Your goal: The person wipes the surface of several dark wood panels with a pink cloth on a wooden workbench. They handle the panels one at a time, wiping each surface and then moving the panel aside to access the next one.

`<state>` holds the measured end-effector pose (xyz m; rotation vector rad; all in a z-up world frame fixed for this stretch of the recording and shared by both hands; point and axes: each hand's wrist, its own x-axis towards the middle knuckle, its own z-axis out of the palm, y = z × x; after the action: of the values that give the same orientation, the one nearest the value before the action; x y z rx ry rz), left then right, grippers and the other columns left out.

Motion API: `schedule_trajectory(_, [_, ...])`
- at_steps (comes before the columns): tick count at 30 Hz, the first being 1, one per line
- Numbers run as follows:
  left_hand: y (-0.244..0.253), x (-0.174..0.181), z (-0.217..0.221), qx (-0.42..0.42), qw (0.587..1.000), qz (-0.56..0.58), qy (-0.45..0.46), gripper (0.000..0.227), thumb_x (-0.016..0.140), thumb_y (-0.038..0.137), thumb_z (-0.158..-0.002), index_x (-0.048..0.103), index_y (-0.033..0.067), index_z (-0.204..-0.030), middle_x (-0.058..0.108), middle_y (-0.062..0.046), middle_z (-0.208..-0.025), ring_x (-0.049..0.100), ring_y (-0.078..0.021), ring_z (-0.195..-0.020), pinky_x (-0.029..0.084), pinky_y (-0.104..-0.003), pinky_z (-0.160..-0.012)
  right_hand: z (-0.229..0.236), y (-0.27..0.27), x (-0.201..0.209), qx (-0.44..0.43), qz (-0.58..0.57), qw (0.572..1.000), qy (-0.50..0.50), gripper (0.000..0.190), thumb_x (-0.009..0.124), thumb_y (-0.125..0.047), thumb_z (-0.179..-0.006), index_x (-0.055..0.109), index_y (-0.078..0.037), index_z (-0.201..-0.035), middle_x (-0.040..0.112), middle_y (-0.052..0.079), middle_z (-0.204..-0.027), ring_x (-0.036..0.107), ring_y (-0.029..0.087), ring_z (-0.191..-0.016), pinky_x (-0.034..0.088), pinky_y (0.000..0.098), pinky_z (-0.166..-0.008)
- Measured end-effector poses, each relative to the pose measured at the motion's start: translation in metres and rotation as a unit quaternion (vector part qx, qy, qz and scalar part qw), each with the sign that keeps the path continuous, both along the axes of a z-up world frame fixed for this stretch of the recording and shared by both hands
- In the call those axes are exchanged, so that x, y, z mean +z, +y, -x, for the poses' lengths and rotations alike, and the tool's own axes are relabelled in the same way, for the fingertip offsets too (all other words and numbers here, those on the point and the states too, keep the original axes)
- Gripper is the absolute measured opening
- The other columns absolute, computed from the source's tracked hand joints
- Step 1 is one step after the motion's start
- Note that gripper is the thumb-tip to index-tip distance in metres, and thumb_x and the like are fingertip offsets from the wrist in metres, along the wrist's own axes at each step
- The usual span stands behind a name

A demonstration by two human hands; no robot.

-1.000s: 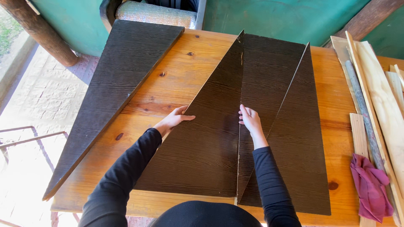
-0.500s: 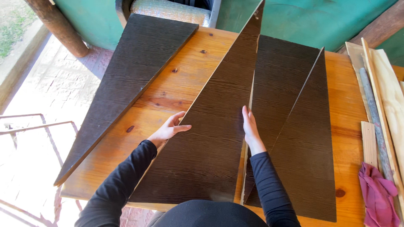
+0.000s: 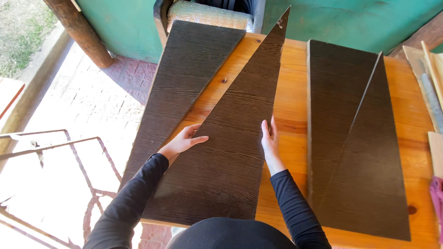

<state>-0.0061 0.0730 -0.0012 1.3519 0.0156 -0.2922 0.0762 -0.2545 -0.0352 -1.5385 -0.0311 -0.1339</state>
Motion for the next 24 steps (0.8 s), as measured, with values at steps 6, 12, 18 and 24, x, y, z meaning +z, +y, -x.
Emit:
schedule_trajectory(6, [0.086,-0.011,0.016,-0.057,0.935,-0.327,-0.126,0.070,0.081,0.041,-0.099,0.058,0.0000,-0.151,0.075,-0.026,-0.134,0.073,-0.0426,-0.123,0.061,-0.055,-0.101,0.017,0.043,-0.020,-0.033,-0.009,0.999,0.019,0.062,0.064,-0.032,-0.116,0.039,-0.017,-0.171,0.036,0.013,-0.176,0.029,0.030,-0.162,0.027,0.0487,-0.135])
schedule_trajectory(12, [0.157,0.021,0.028,0.082,0.819,-0.454,-0.340,0.064,0.074,0.027,-0.103,0.054,0.0003,-0.158,0.075,-0.019,-0.136,0.077,-0.0361,-0.109,0.063,-0.045,-0.084,0.026,0.057,-0.022,-0.049,0.017,0.998,0.037,0.057,0.064,-0.032,-0.116,0.046,-0.022,-0.168,0.042,0.010,-0.173,0.034,0.025,-0.161,0.029,0.0461,-0.134])
schedule_trajectory(18, [0.195,-0.072,0.007,0.194,0.832,-0.479,-0.202,0.079,0.066,0.036,-0.109,0.031,0.0141,-0.176,0.041,-0.029,-0.168,0.046,-0.0471,-0.151,0.043,-0.055,-0.123,0.003,0.050,-0.040,-0.046,0.044,0.996,0.063,0.058,0.069,-0.037,-0.113,0.049,-0.024,-0.166,0.043,0.011,-0.173,0.035,0.027,-0.161,0.029,0.0459,-0.134])
schedule_trajectory(24, [0.186,-0.076,0.008,0.178,0.886,-0.388,-0.180,0.073,0.052,0.023,-0.116,0.018,0.0063,-0.178,0.035,-0.031,-0.170,0.041,-0.0484,-0.153,0.040,-0.057,-0.123,-0.013,0.057,-0.050,-0.050,0.054,0.995,0.071,0.061,0.073,-0.037,-0.111,0.050,-0.023,-0.166,0.041,0.016,-0.173,0.033,0.030,-0.161,0.028,0.0455,-0.134])
